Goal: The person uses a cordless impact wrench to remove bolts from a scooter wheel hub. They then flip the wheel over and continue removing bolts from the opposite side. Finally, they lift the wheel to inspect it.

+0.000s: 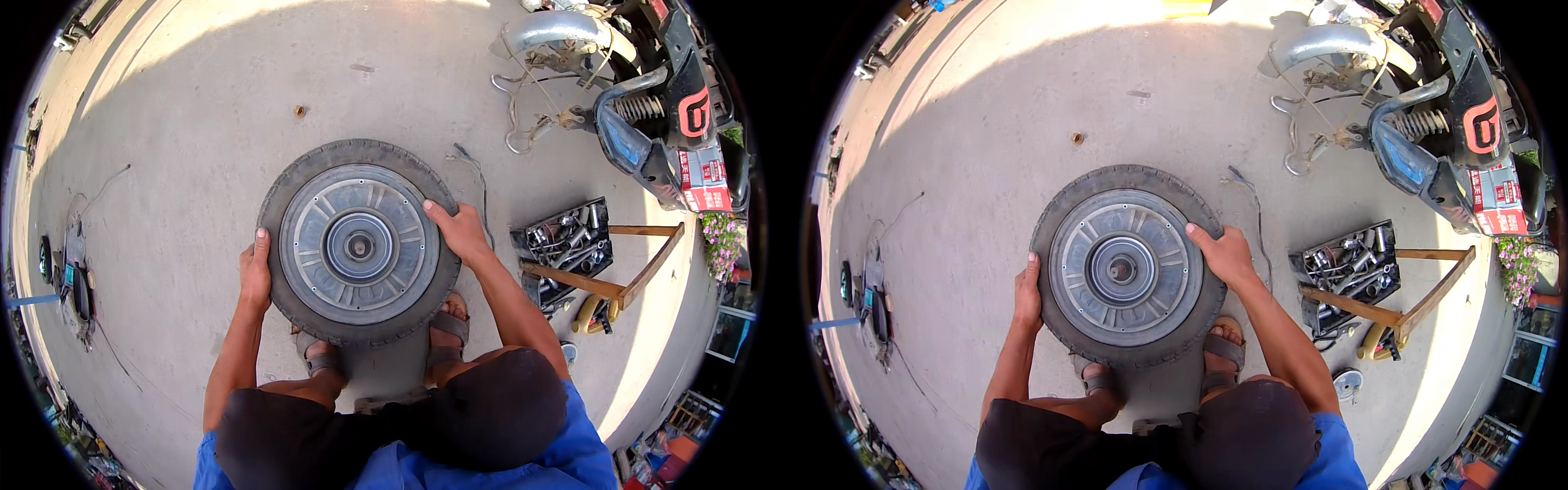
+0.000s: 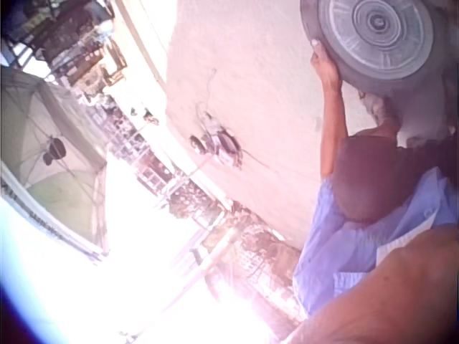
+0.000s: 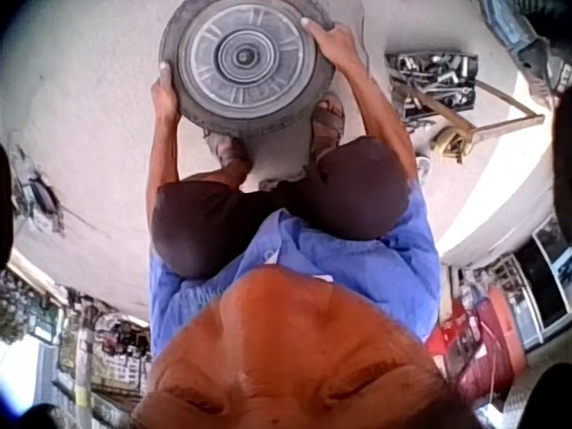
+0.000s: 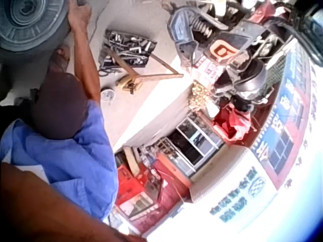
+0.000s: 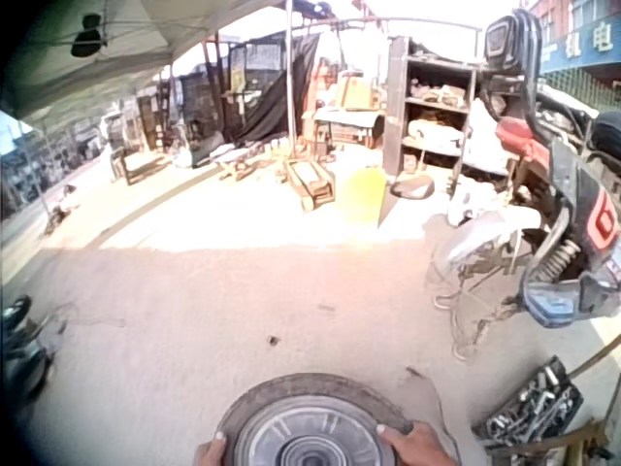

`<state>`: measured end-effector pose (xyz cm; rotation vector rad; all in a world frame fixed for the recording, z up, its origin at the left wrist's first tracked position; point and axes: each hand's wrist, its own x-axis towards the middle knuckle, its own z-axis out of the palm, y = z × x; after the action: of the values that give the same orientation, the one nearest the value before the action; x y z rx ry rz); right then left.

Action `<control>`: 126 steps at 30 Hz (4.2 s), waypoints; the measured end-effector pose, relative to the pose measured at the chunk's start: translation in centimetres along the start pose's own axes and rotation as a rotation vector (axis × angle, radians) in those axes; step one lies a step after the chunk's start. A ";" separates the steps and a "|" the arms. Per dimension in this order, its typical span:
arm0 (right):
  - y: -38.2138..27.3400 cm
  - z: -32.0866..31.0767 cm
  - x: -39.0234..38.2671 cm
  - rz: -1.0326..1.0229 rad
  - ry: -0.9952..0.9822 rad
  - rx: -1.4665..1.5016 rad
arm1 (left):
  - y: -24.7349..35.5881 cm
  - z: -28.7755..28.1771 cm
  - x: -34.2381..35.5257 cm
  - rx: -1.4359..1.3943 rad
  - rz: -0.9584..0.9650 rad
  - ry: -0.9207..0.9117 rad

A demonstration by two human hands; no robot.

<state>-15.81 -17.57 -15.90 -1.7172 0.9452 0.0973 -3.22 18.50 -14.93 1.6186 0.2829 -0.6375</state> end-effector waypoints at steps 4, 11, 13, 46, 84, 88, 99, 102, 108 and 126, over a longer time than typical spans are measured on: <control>0.8 -0.4 0.3 -0.058 0.042 -0.092 | -1.6 -0.5 0.5 0.017 0.011 0.051; 2.9 0.7 1.2 -0.036 -0.017 -0.034 | -3.5 0.1 2.0 0.029 0.015 0.029; 2.0 0.9 1.1 -0.049 0.011 -0.059 | -4.6 -0.4 2.3 -0.014 0.063 0.057; 3.0 0.0 0.4 -0.020 0.021 0.025 | -1.9 -0.4 1.2 0.066 -0.004 -0.056; 5.0 -1.2 -4.5 -0.205 -0.120 0.442 | -2.8 -0.8 -2.9 0.018 0.300 0.015; 2.8 -3.0 -4.5 -0.391 -0.188 0.454 | 1.7 -0.1 -4.3 -0.004 0.496 0.063; 1.6 -4.4 -3.7 -0.358 -0.277 0.256 | 2.1 0.5 -2.8 0.072 0.594 0.012; 2.3 -4.6 -3.0 -0.333 -0.285 0.281 | 2.4 0.9 -3.6 0.141 0.613 0.009; 2.5 -4.9 -1.9 -0.388 -0.263 0.084 | 3.0 0.6 -4.4 0.072 0.599 -0.046; 2.8 -11.1 1.6 -0.230 -0.309 -0.203 | 6.1 3.4 -5.0 0.167 0.639 -0.051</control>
<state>-20.74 -27.88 -14.64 -1.9177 0.5208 0.3060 -4.87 15.08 -7.22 1.7236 -0.3291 -0.2104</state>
